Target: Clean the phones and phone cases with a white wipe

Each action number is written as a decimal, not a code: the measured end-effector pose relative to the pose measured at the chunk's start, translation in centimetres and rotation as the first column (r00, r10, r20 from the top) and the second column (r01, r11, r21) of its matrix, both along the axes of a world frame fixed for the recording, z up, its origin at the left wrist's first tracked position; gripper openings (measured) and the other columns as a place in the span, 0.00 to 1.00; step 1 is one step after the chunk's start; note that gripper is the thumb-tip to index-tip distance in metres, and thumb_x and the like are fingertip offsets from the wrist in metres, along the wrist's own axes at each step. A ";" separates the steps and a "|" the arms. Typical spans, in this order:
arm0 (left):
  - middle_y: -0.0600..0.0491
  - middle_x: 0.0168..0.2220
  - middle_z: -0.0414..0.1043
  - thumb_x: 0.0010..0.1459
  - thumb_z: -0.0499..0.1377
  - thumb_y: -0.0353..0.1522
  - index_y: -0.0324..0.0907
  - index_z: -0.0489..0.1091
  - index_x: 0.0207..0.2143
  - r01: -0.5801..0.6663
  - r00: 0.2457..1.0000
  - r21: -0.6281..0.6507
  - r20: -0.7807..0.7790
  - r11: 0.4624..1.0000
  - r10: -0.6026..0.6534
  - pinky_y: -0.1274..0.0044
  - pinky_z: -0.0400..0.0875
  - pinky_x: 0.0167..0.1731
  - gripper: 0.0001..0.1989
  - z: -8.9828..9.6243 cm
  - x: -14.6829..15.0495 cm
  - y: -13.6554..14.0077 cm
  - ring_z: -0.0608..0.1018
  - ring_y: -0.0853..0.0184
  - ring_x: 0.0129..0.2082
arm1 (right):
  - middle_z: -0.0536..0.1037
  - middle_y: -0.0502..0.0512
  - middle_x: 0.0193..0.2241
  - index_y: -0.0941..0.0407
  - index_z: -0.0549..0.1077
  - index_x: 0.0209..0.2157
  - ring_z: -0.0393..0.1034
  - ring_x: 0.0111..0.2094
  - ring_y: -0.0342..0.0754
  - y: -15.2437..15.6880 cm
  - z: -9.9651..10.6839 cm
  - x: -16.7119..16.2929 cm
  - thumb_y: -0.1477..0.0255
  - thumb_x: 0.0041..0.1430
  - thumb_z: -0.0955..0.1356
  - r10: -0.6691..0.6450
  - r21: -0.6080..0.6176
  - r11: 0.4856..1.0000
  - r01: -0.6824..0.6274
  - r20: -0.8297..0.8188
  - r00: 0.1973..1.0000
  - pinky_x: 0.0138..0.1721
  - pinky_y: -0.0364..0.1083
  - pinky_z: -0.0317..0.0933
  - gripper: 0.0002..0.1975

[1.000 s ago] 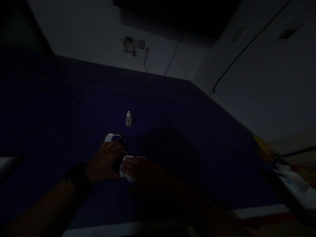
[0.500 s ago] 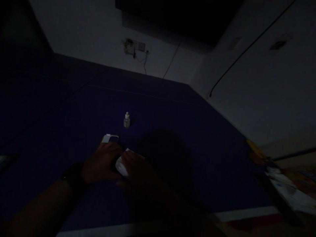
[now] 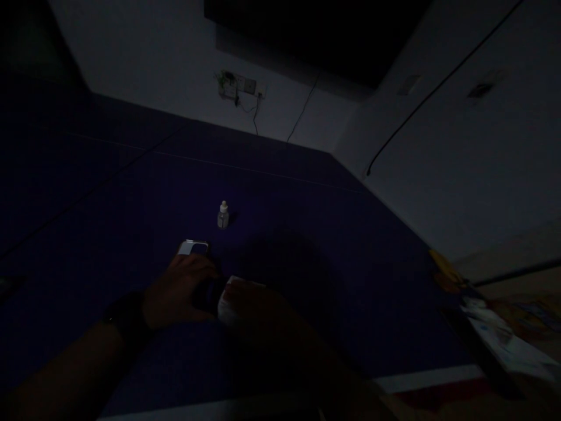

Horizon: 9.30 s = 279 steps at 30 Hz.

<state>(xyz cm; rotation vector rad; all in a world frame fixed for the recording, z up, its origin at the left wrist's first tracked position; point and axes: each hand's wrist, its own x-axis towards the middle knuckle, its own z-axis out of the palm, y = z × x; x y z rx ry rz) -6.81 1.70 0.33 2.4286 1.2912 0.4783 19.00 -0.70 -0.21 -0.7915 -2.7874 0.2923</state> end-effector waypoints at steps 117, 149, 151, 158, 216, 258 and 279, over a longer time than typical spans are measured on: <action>0.51 0.49 0.74 0.41 0.72 0.50 0.46 0.71 0.47 0.033 0.997 0.074 -0.074 0.997 -0.027 0.60 0.59 0.51 0.32 -0.5 -0.5 0.2 0.70 0.50 0.52 | 0.62 0.61 0.67 0.57 0.54 0.69 0.53 0.68 0.56 -4.1 -2.0 2.0 0.71 0.67 0.64 -0.320 0.230 0.923 0.309 0.013 0.947 0.65 0.59 0.58 0.32; 0.50 0.46 0.75 0.43 0.70 0.45 0.45 0.73 0.44 0.035 0.998 0.078 -0.057 0.996 -0.030 0.61 0.58 0.49 0.26 -0.1 -0.2 0.0 0.70 0.51 0.51 | 0.59 0.61 0.68 0.60 0.52 0.70 0.51 0.69 0.54 -2.9 -1.5 -1.7 0.71 0.66 0.63 -0.059 0.150 0.988 0.047 0.075 0.995 0.66 0.57 0.58 0.33; 0.50 0.47 0.75 0.42 0.70 0.47 0.46 0.72 0.43 0.036 0.998 0.071 -0.056 0.997 -0.032 0.61 0.57 0.50 0.27 -0.1 -0.2 0.0 0.70 0.51 0.51 | 0.62 0.59 0.67 0.58 0.56 0.68 0.54 0.68 0.51 -2.6 -1.4 -0.8 0.74 0.66 0.62 -0.036 0.126 0.992 0.025 0.090 0.995 0.65 0.55 0.59 0.30; 0.50 0.45 0.75 0.44 0.70 0.47 0.46 0.73 0.45 0.038 0.997 0.077 -0.073 0.996 -0.032 0.61 0.58 0.50 0.27 0.2 -0.2 -0.1 0.69 0.51 0.50 | 0.66 0.62 0.64 0.61 0.62 0.65 0.58 0.66 0.52 -2.0 -2.9 -1.0 0.79 0.64 0.60 -0.215 0.199 0.956 0.216 -0.027 0.976 0.64 0.56 0.61 0.28; 0.48 0.47 0.77 0.51 0.69 0.40 0.49 0.72 0.54 -0.015 1.000 0.107 0.014 0.994 0.014 0.60 0.68 0.51 0.28 0.6 -1.0 0.5 0.76 0.53 0.49 | 0.83 0.62 0.44 0.61 0.76 0.48 0.80 0.41 0.50 3.5 -3.6 6.0 0.68 0.67 0.68 -0.002 0.457 0.876 0.155 -0.319 0.948 0.44 0.47 0.75 0.13; 0.48 0.51 0.77 0.35 0.77 0.39 0.43 0.70 0.54 0.184 0.824 -0.289 0.567 0.940 0.013 0.62 0.70 0.55 0.41 5.1 6.6 -1.7 0.77 0.54 0.51 | 0.81 0.56 0.42 0.56 0.73 0.52 0.75 0.42 0.46 0.4 11.8 5.3 0.76 0.71 0.59 0.098 0.368 0.928 0.056 -0.385 0.918 0.39 0.44 0.70 0.15; 0.48 0.53 0.75 0.37 0.76 0.42 0.45 0.70 0.56 0.099 0.727 -0.199 0.684 0.975 0.066 0.61 0.69 0.56 0.42 1.7 6.6 -3.1 0.76 0.51 0.53 | 0.73 0.64 0.59 0.61 0.67 0.60 0.62 0.64 0.49 1.6 5.8 2.8 0.71 0.70 0.59 0.234 0.206 0.965 -0.165 -0.379 0.895 0.61 0.53 0.64 0.21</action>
